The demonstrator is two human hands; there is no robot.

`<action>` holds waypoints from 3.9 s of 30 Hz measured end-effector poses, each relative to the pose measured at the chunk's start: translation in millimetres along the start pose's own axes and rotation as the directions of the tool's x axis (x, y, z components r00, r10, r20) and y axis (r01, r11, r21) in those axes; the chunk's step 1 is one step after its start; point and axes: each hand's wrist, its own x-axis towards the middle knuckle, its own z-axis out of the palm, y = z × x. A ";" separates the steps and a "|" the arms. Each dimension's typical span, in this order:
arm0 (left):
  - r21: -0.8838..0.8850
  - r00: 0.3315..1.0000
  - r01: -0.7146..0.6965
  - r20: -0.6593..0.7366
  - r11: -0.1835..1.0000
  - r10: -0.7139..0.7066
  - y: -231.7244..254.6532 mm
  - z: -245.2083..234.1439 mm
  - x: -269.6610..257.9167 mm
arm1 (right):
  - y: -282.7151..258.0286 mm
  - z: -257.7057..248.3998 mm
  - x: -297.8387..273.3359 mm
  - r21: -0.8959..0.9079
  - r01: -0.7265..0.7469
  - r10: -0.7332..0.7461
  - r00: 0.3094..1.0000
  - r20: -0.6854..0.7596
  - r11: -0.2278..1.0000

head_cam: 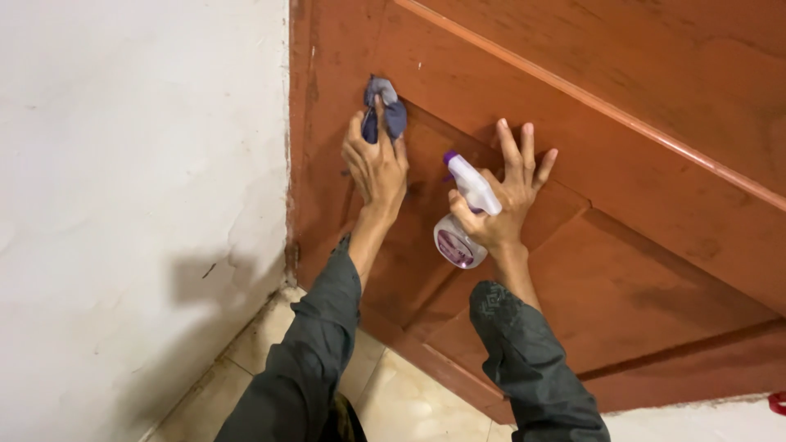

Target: Cleaning a wooden door and its handle using a spray bottle and a cloth.

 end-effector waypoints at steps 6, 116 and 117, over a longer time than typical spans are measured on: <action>-0.115 0.972 0.171 0.184 0.979 -0.148 -13.3 -20.4 0.5 | 5.8 10.7 -5.3 0.005 0.042 -0.042 0.999 0.006 0.999; -0.076 0.827 0.386 0.470 0.919 -0.309 -234.7 21.1 -338.5 | -75.5 258.7 -288.6 0.197 -0.650 0.543 0.736 0.405 0.734; -0.051 0.841 0.335 0.465 0.941 -0.274 -235.9 16.8 -344.2 | -77.1 255.9 -289.9 0.210 -0.654 0.543 0.734 0.408 0.727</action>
